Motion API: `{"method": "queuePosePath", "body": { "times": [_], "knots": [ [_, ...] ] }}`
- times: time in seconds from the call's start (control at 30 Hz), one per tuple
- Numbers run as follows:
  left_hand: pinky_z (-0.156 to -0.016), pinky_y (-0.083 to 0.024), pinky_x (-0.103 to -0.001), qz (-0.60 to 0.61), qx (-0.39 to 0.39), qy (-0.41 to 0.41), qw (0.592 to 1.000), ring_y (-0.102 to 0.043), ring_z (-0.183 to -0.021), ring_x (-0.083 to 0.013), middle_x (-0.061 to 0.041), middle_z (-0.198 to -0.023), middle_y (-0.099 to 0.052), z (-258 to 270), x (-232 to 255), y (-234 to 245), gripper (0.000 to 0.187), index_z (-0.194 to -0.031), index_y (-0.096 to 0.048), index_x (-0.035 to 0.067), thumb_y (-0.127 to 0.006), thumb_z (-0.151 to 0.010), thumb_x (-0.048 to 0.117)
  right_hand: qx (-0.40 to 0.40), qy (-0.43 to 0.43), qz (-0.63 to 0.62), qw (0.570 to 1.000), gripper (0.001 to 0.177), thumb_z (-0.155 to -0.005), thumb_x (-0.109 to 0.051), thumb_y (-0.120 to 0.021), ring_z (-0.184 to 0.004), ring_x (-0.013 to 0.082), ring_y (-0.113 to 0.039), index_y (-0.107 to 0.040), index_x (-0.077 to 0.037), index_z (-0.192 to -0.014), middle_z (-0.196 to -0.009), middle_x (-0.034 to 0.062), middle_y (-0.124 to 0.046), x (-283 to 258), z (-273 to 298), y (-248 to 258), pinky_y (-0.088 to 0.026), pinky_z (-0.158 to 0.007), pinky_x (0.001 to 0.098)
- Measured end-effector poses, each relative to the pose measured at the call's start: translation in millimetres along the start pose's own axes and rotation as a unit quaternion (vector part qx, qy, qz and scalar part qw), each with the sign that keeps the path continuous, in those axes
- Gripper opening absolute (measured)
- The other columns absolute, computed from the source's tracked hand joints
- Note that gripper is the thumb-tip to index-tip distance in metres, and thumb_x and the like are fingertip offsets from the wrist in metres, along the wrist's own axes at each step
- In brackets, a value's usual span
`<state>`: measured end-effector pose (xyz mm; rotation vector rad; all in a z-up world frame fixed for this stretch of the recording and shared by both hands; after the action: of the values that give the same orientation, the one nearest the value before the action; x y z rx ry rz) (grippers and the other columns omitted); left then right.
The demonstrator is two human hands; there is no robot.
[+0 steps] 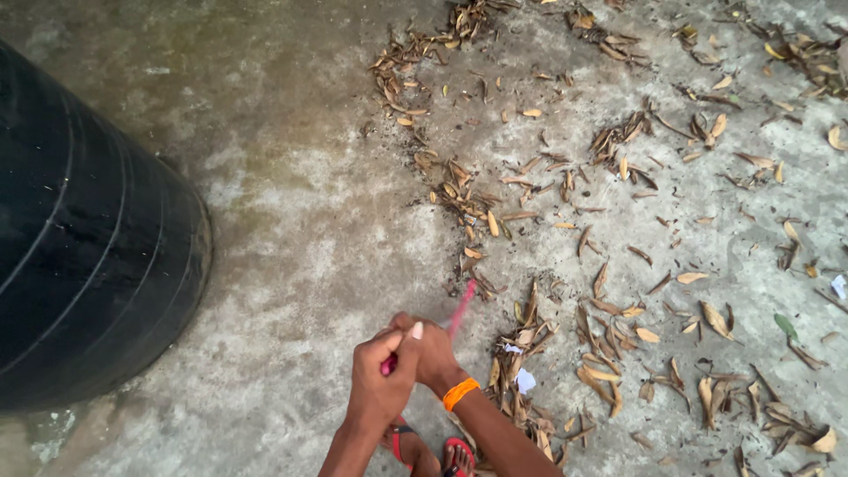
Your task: The person uses a hand rake to gather dry leaves into a pile on a concrete surface next to a large black water tank.
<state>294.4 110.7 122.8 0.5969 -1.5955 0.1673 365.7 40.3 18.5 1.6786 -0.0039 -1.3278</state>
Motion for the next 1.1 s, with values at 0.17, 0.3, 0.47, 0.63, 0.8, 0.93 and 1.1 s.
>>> {"method": "queuePosePath", "body": {
  "times": [0.17,0.3,0.47,0.63,0.8,0.93,1.1],
  "knots": [
    [-0.044,-0.033,-0.034,-0.040,-0.027,0.001,0.999,-0.040,-0.048,-0.0087,-0.007,-0.054,-0.047,-2,-6,-11,0.033,-0.065,-0.051,-0.002,-0.069,-0.090,0.011,0.017,-0.044,-0.207,0.977,0.018,-0.089,-0.028,-0.064,-0.080,0.0306,-0.070,-0.063,-0.011,-0.093,-0.085,0.0095,-0.070,9,-1,-10,-0.056,-0.070,0.0417],
    [-0.044,-0.032,-0.034,-0.042,-0.061,0.010,0.997,-0.038,-0.048,-0.0094,-0.009,-0.052,-0.045,11,-38,-19,0.040,-0.063,-0.048,-0.003,-0.070,-0.092,0.013,0.032,0.019,-0.112,0.993,0.018,-0.093,-0.029,-0.066,-0.083,0.0326,-0.069,-0.063,-0.011,-0.093,-0.085,0.0111,-0.070,36,8,-38,-0.054,-0.072,0.0428],
    [-0.044,-0.028,-0.031,0.024,-0.093,0.116,0.989,-0.034,-0.051,-0.0045,0.002,-0.052,-0.040,36,-82,-21,0.040,-0.064,-0.052,-0.001,-0.067,-0.097,0.017,0.021,0.001,0.029,0.999,0.016,-0.090,-0.028,-0.067,-0.084,0.0369,-0.067,-0.063,-0.013,-0.093,-0.082,0.0129,-0.068,70,23,-57,-0.053,-0.073,0.0476],
    [-0.045,-0.025,-0.029,0.060,-0.093,0.183,0.977,-0.033,-0.051,-0.0029,0.007,-0.052,-0.040,28,-100,-20,0.041,-0.062,-0.056,0.000,-0.067,-0.097,0.018,0.048,0.003,0.061,0.997,0.021,-0.078,-0.026,-0.071,-0.084,0.0389,-0.066,-0.063,-0.013,-0.092,-0.082,0.0138,-0.068,71,25,-48,-0.052,-0.076,0.0490],
    [-0.047,-0.031,-0.026,0.029,-0.081,-0.008,0.996,-0.039,-0.057,-0.0008,0.008,-0.062,-0.043,10,-56,-2,0.034,-0.067,-0.048,0.001,-0.065,-0.094,0.011,0.123,0.026,0.013,0.992,0.025,-0.073,-0.021,-0.076,-0.085,0.0401,-0.067,-0.064,-0.010,-0.093,-0.084,0.0167,-0.069,54,7,-28,-0.052,-0.075,0.0493],
    [-0.047,-0.026,-0.028,0.023,-0.007,0.046,0.999,-0.033,-0.055,-0.0026,0.007,-0.058,-0.041,-1,-44,26,0.038,-0.063,-0.049,0.002,-0.067,-0.096,0.010,0.222,0.075,-0.037,0.972,0.036,-0.068,-0.006,-0.070,-0.092,0.0387,-0.071,-0.068,-0.008,-0.104,-0.098,0.0166,-0.073,34,-29,8,-0.057,-0.082,0.0450],
    [-0.050,-0.027,-0.026,0.114,0.143,0.098,0.978,-0.038,-0.055,-0.0030,0.004,-0.060,-0.053,-31,-43,52,0.039,-0.062,-0.057,0.004,-0.062,-0.100,0.013,0.177,0.173,-0.060,0.967,0.041,-0.066,-0.001,-0.064,-0.089,0.0375,-0.071,-0.065,-0.008,-0.107,-0.097,0.0146,-0.074,-4,-55,22,-0.058,-0.079,0.0434]
  ]
}}
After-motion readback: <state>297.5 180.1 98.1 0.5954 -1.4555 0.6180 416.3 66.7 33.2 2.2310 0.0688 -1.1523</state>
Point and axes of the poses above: each hand's wrist, its own z-axis away from the middle knuckle, its own y-axis out of the back of the hand, x = y × z, the point moved 6 cm from there along -z, towards the middle knuckle
